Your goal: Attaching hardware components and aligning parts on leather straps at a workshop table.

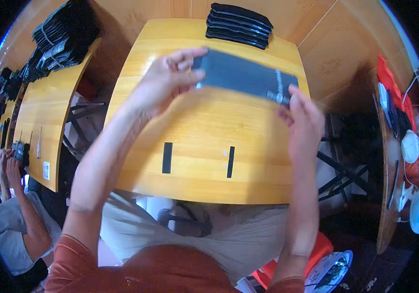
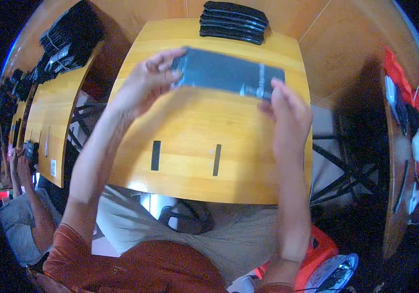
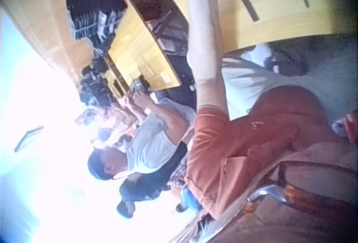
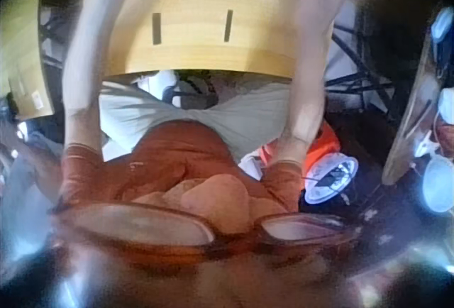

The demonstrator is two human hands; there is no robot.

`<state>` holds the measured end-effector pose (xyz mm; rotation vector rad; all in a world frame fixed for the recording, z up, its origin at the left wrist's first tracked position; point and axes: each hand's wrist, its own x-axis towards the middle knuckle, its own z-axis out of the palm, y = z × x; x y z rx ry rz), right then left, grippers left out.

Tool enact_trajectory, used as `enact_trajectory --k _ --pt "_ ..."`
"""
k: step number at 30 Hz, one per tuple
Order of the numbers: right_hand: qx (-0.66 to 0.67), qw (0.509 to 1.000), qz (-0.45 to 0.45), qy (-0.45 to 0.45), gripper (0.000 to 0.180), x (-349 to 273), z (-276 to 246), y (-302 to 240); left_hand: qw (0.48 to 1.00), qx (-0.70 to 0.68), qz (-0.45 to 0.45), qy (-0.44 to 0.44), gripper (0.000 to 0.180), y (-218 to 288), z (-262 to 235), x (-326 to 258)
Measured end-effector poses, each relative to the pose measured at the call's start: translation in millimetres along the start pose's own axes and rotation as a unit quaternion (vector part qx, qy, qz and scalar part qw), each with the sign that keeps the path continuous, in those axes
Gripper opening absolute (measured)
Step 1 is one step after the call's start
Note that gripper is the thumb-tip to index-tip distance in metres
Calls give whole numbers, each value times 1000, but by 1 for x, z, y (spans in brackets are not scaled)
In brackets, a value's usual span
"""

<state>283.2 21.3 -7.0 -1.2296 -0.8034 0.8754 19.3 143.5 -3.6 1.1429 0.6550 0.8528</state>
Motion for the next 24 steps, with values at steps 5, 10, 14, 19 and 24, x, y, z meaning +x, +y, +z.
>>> enact_trajectory --k 5,10,14,19,24 --pt "-35 993 -104 -49 38 124 15 -10 998 51 46 -1 43 20 -34 115" --pt "-137 987 -80 -33 37 235 22 -15 993 67 93 9 17 49 -39 214" --pt "-188 978 -67 -59 33 302 25 6 981 155 90 74 13 52 -52 262" --pt "-215 973 -67 -56 37 366 7 32 935 303 106 149 12 38 -49 287" --pt "-276 959 -56 -42 18 354 37 46 914 358 58 185 11 22 -56 286"
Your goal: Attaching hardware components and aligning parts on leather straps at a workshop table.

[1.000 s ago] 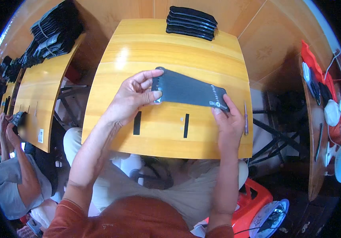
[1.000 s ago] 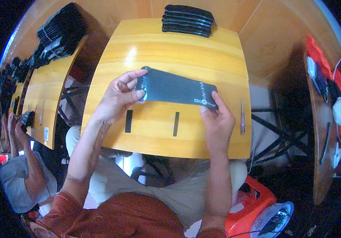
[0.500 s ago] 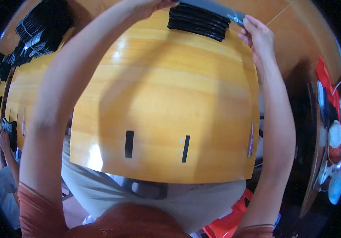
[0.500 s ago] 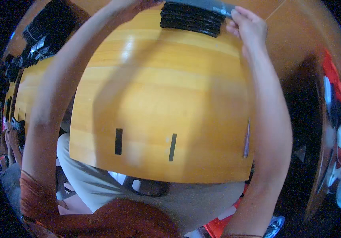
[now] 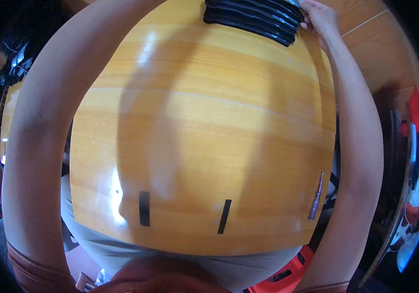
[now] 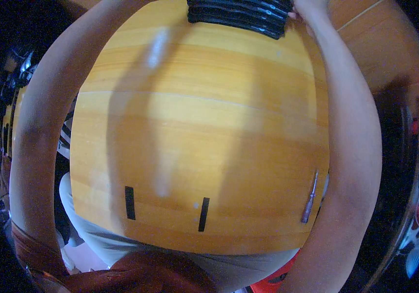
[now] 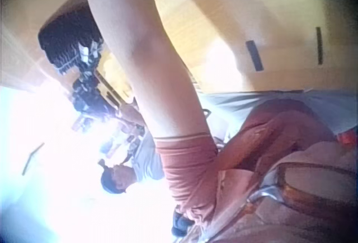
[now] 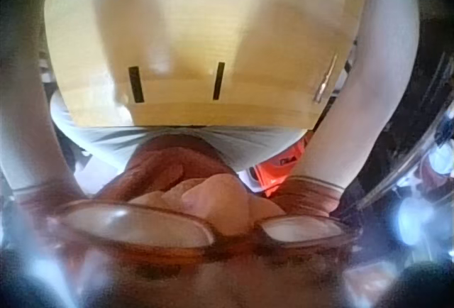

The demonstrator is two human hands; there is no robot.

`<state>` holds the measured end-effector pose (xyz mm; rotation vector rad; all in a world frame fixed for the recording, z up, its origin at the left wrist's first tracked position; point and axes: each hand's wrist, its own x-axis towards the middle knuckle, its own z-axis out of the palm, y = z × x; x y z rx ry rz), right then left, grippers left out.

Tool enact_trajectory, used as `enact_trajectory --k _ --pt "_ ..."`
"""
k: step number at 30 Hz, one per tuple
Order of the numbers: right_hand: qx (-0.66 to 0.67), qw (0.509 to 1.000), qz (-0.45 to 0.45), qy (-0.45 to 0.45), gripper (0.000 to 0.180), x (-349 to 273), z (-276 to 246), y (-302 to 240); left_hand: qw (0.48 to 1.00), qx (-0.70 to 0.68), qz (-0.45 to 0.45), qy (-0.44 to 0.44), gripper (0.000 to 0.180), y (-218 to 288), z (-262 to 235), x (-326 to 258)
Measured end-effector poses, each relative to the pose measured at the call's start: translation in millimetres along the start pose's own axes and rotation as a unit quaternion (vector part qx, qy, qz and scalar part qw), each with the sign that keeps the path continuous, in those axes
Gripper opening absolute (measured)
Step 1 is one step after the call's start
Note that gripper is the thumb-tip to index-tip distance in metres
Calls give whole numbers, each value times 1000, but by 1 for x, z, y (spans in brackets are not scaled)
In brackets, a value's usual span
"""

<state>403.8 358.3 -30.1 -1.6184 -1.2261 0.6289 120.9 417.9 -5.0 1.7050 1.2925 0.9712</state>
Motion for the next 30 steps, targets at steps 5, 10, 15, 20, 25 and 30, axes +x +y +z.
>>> enact_trajectory --k 5,10,15,20,25,30 --pt "-38 999 -6 4 21 -12 -4 -1 999 -5 -15 -35 15 -1 4 3" --pt "-30 998 -6 59 25 -19 -11 -3 990 -70 -35 -120 22 1 -10 5" --pt "4 995 -54 89 47 -55 -29 0 998 -32 39 -36 35 1 -5 -31" --pt "46 994 -79 57 53 -141 -7 -37 990 27 138 -25 59 -53 -59 -67" --pt "20 998 -42 -50 28 -322 17 -82 969 152 191 -45 29 -61 -73 -222" --pt "23 923 -211 -322 13 -529 54 -88 979 81 175 -66 26 -46 -106 -375"
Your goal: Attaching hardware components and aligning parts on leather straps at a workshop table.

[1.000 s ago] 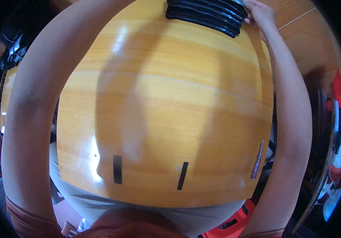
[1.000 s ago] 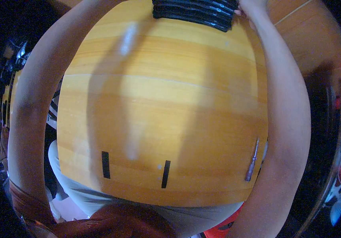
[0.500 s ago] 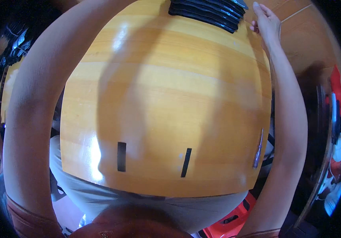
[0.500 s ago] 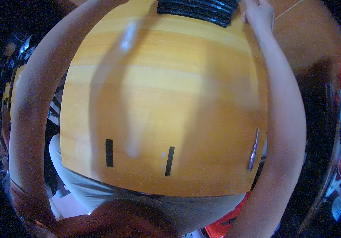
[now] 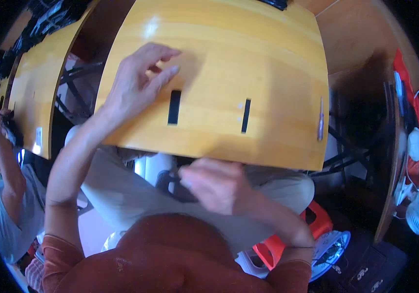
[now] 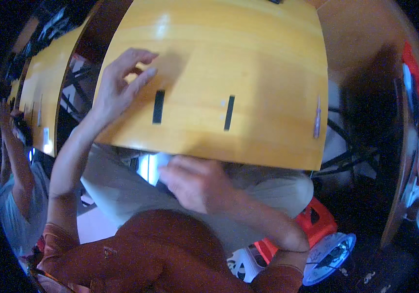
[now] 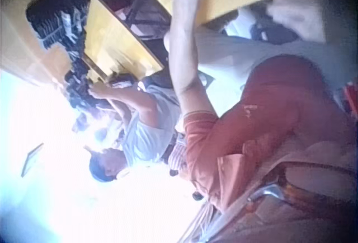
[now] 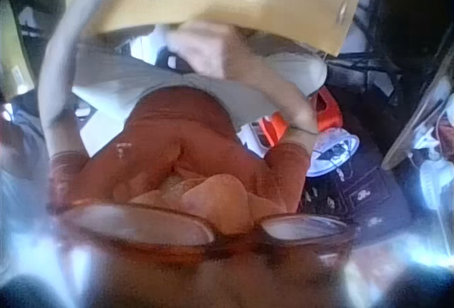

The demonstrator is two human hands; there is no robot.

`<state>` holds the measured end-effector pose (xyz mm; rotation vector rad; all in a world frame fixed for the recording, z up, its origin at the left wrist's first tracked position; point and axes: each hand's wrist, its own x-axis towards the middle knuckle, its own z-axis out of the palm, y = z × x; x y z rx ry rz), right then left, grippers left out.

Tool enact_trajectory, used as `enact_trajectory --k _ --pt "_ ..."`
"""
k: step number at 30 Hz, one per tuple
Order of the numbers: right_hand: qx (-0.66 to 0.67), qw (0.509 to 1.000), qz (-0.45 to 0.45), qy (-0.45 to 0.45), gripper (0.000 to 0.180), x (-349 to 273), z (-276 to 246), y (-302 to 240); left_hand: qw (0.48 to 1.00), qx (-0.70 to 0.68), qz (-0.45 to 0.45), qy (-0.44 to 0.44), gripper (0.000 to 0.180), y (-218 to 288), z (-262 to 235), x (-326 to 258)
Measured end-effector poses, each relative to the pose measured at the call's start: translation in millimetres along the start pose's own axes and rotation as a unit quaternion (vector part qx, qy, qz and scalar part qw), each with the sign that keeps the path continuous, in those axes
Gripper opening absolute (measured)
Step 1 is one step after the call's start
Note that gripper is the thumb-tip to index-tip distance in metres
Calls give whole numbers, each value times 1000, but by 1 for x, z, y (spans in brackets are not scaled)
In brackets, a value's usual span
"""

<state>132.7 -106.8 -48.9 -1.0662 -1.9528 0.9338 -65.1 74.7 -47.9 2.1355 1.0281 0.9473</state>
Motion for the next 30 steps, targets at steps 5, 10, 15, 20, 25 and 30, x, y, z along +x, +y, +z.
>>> enact_trajectory --k 5,10,15,20,25,30 --pt "-108 919 111 -362 27 -77 96 55 996 60 15 64 20 24 -8 -111" --pt "-229 850 254 -401 32 -83 117 137 979 109 10 173 18 18 0 -184" --pt "-212 856 394 -259 58 -89 130 230 974 91 -72 196 13 1 8 -211" --pt "-222 812 444 -306 73 -118 163 244 979 91 -112 146 11 -10 18 -216" --pt "-220 815 484 -230 66 -82 165 226 980 98 -133 107 10 -26 24 -217" --pt "-217 848 452 -171 48 -103 172 276 980 98 -169 39 16 -38 38 -209"
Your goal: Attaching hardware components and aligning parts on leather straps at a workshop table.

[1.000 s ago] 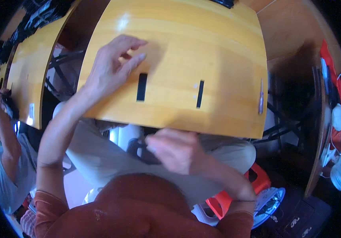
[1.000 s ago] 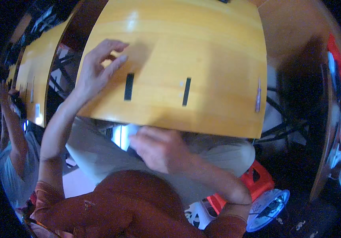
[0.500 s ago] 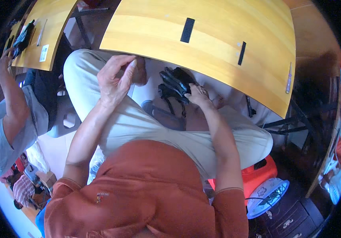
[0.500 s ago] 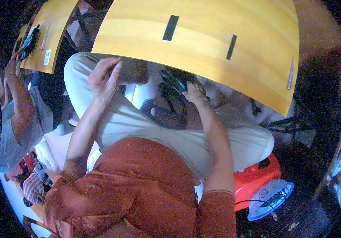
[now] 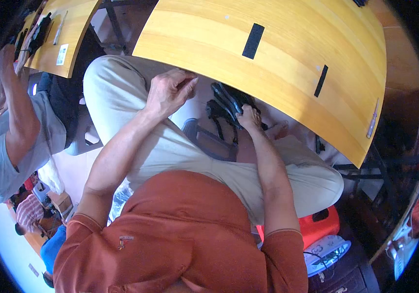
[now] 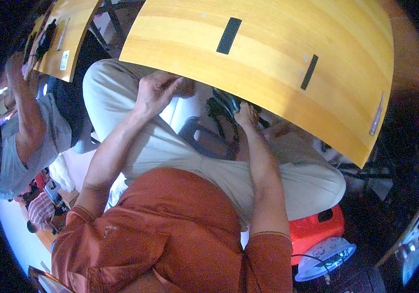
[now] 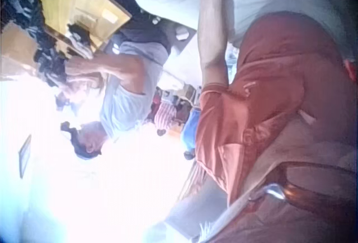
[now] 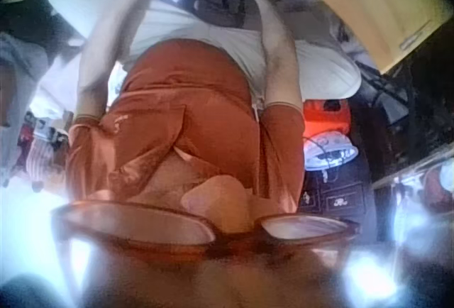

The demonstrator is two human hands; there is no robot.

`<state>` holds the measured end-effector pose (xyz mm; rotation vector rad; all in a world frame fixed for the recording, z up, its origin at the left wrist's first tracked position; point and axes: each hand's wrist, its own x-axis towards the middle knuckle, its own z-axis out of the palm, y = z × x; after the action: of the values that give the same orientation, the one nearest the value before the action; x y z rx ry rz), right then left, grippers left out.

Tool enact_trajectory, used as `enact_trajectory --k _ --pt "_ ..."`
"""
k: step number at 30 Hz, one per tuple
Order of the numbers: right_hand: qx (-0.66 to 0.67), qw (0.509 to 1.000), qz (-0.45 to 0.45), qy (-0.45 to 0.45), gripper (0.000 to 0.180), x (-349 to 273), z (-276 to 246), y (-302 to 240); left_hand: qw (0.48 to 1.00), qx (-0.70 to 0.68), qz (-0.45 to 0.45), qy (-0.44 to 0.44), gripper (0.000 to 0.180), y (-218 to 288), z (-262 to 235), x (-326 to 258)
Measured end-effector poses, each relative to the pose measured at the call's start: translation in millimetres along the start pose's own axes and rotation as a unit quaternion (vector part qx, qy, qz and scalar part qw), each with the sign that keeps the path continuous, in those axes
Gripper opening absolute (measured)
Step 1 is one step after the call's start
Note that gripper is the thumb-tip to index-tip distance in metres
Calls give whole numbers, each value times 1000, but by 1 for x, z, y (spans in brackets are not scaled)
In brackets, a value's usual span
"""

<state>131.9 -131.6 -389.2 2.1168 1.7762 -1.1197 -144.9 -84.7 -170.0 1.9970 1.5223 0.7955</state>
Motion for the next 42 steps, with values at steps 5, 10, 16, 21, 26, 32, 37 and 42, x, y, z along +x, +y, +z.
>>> enact_trajectory --k 5,10,16,21,26,32,37,42 --pt "50 996 -69 38 32 1 -14 -21 992 32 -77 -95 19 -4 0 -6" --pt "105 985 -75 119 30 -7 -25 -26 978 62 -67 -187 22 -11 9 -10" --pt "106 985 -107 88 30 -23 -51 -33 955 122 -31 -269 27 -4 24 -16" --pt "274 959 -68 21 26 -40 -60 -45 933 97 -4 -346 48 17 48 -23" --pt "393 912 -58 99 18 -58 -59 -60 931 67 81 -349 54 1 92 -43" --pt "361 931 -45 13 32 -73 -55 -64 913 57 40 -403 48 -2 94 -47" --pt "268 958 -89 48 35 -61 -38 -56 895 53 35 -442 54 -12 95 -50" --pt "282 956 -74 25 42 -59 -38 -48 896 39 20 -442 53 -5 98 -47"
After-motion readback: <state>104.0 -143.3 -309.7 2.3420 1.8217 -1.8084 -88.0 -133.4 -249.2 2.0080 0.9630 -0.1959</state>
